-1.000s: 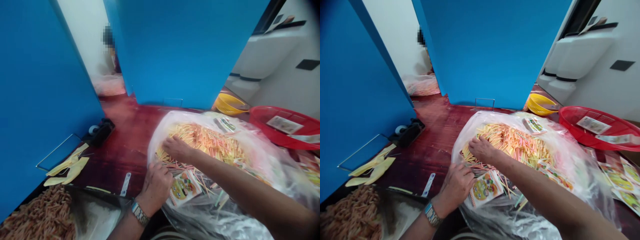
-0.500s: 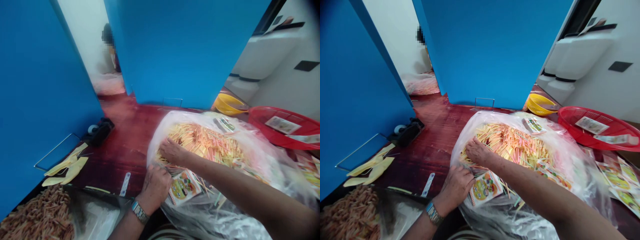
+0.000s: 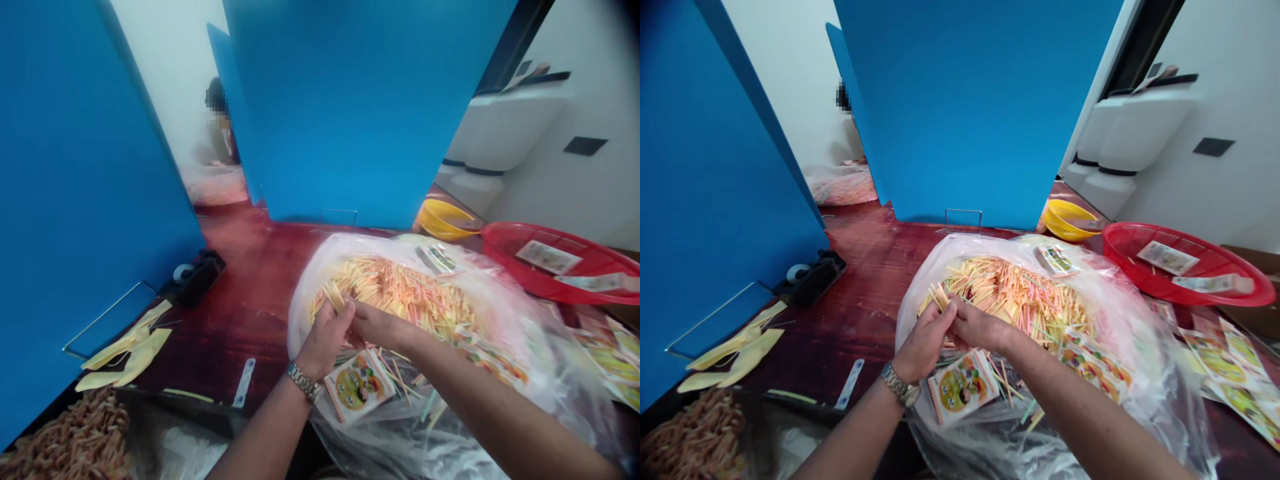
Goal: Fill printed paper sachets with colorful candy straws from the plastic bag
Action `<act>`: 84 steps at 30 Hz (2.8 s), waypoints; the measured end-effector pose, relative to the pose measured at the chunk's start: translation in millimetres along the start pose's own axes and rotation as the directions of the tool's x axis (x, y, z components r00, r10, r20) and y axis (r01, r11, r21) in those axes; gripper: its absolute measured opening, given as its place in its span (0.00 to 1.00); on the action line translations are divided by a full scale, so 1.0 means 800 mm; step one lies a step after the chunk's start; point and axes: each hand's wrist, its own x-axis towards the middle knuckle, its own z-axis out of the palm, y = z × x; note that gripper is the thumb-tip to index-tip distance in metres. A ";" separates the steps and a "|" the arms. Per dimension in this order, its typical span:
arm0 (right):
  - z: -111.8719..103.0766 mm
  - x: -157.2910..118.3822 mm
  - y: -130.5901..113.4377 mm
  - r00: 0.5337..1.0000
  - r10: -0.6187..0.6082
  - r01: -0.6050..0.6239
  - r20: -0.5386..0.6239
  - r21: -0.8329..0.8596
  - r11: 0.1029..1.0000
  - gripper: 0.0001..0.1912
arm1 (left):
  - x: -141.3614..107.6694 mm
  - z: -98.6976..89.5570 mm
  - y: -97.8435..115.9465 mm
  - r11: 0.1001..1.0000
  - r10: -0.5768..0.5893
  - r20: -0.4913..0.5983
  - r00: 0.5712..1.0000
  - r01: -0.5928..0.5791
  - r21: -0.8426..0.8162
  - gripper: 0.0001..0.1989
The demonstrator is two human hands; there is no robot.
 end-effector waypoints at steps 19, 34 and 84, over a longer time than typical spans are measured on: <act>0.023 -0.026 -0.002 0.839 -0.471 0.300 -0.274 -0.490 0.819 0.11 | -0.007 -0.011 -0.011 0.884 -0.082 -0.256 0.963 -0.049 -0.465 0.16; -0.014 0.024 0.018 0.991 -0.083 -0.041 -0.103 -0.834 0.550 0.08 | -0.034 -0.038 -0.005 0.963 -0.173 -0.338 0.925 0.087 -0.255 0.17; -0.033 -0.114 -0.002 0.935 -0.304 0.133 -0.185 -0.610 0.781 0.13 | -0.022 -0.025 -0.015 0.342 0.067 0.038 0.997 -0.059 0.938 0.02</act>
